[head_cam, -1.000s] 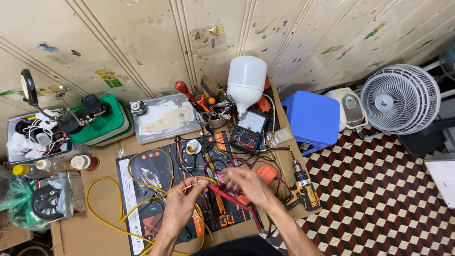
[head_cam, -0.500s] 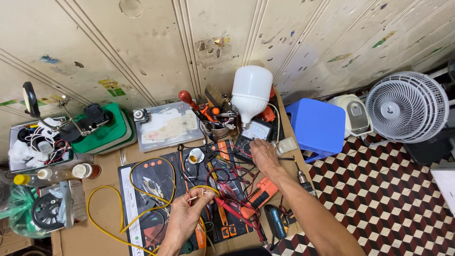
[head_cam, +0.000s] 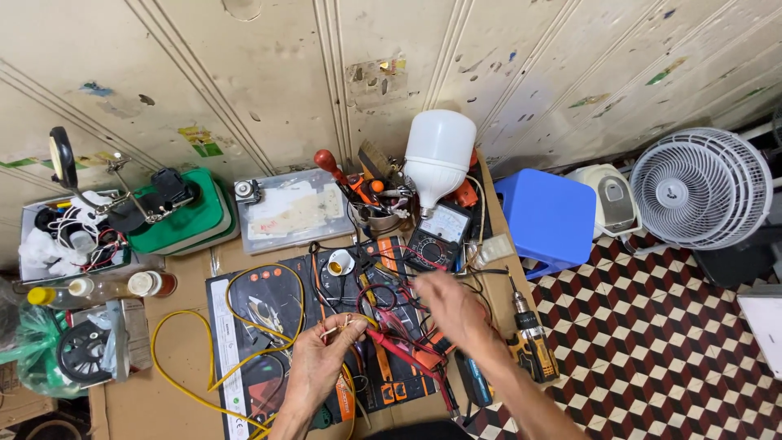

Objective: The person strips the insulation from a yellow electrical wire using pliers, twists the exposed strands, and then uses a multimeter to test the wire. The person also handles a red multimeter probe and a soldering iron during the process.

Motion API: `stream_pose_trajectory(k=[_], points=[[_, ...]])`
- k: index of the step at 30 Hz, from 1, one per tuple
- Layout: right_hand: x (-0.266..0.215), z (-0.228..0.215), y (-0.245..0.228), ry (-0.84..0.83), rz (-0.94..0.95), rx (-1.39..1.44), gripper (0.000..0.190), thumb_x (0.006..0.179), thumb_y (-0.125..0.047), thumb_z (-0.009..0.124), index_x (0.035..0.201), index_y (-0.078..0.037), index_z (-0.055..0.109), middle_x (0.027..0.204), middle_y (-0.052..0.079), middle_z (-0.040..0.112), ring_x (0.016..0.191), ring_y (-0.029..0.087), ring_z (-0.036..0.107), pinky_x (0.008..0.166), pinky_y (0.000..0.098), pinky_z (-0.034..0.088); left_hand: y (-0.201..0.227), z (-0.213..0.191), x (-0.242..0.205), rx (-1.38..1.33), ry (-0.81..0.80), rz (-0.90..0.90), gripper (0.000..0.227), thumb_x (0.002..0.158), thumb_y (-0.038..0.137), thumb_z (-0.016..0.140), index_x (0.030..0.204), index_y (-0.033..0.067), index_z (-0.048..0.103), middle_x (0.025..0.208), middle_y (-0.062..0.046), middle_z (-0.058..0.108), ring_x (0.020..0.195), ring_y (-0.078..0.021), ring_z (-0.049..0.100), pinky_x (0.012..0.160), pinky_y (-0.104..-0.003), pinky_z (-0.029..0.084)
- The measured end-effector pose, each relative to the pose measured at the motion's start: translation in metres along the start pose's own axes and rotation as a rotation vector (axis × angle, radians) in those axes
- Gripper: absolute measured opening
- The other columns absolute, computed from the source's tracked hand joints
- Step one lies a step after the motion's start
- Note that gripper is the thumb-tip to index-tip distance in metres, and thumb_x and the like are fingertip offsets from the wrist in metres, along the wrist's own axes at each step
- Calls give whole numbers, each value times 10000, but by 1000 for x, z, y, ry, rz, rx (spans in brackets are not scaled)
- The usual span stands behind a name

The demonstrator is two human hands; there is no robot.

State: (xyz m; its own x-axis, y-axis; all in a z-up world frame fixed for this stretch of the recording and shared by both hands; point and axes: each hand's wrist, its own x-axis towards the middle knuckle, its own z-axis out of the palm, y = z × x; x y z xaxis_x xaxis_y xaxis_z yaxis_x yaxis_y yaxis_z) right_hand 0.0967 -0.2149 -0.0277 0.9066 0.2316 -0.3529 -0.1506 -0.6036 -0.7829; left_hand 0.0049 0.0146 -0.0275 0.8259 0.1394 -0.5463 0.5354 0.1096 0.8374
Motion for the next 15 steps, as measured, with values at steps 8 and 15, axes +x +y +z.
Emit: stream_pose_trajectory(k=[8,15], points=[[-77,46,-34,-154,-71,225,429,962,-235,645,1344,-41,616,1137,112,736,917,198,702,824,319,564,-10,8,-3,5,-53,82,207,911,176,736,1002,6,810,823,-19,756,736,-63,633,689,-229,514],[-89,51,-30,-38,-171,269,374,948,-168,670,1291,-21,645,1166,120,743,1018,198,727,880,305,564,-10,9,-12,24,-46,93,202,887,184,745,997,24,803,837,3,778,735,-50,647,679,-217,517]])
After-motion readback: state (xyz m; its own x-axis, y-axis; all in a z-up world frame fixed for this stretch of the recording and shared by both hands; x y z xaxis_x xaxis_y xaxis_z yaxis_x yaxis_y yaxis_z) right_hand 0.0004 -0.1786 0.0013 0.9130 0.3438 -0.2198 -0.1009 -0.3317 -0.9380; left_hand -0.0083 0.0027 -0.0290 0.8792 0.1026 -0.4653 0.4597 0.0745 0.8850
